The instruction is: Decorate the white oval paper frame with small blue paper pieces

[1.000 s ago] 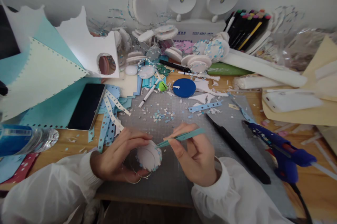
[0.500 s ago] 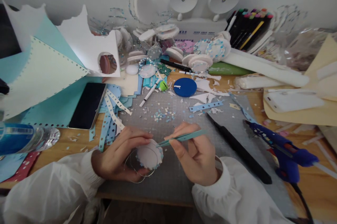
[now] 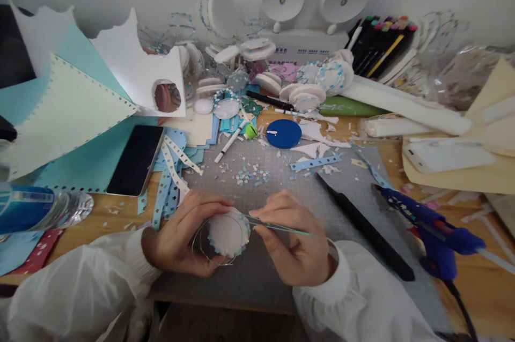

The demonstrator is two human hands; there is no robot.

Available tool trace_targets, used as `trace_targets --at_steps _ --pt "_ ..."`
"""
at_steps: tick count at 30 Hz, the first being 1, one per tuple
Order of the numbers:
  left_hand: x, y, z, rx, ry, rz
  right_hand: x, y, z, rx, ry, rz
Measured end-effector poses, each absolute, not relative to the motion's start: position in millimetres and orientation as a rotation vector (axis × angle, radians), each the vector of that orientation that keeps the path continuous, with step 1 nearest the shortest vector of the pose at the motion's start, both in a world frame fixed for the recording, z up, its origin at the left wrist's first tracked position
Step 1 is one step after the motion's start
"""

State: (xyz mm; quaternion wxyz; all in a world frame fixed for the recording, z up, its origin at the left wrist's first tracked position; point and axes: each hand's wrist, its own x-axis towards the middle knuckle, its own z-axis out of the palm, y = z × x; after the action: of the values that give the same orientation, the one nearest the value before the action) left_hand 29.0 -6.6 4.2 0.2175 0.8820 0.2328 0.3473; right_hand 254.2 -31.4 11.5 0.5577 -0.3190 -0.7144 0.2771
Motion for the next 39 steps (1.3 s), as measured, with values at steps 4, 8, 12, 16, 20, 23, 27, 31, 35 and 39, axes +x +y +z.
trace_targets --at_steps 4,8,12,16,20,23,27,31,35,39 --pt "29.0 -7.2 3.9 2.455 0.657 0.958 253.6 -30.5 14.2 -0.76 -1.7 0.626" --pt "28.7 -7.7 3.7 2.463 0.659 0.966 253.4 -30.4 15.3 -0.764 -1.68 0.617" --pt "29.4 -6.6 6.4 2.478 0.635 0.995 254.3 -30.9 13.9 -0.773 -1.685 0.639" --pt "30.0 -6.1 7.7 2.491 0.618 1.013 253.4 -31.2 13.9 -0.773 -1.629 0.635" --pt "29.7 -7.7 6.0 2.466 0.625 1.048 251.9 -31.0 15.6 -0.766 -1.555 0.651" --pt "29.5 -8.5 5.5 2.477 0.617 1.074 251.8 -31.0 15.6 -0.817 -1.461 0.688" --pt "29.6 -8.6 6.3 2.473 0.623 1.095 251.5 -29.6 14.3 -0.922 -1.331 0.761" --pt "29.4 -9.1 5.5 2.495 0.611 1.076 249.8 -27.5 14.1 -0.911 -1.351 0.823" --pt "29.4 -10.2 4.4 2.485 0.611 1.056 247.9 -26.4 15.6 -0.924 -1.345 0.907" --pt "29.7 -10.0 5.2 2.504 0.582 1.07 247.5 -25.7 16.6 -0.984 -1.315 0.938"
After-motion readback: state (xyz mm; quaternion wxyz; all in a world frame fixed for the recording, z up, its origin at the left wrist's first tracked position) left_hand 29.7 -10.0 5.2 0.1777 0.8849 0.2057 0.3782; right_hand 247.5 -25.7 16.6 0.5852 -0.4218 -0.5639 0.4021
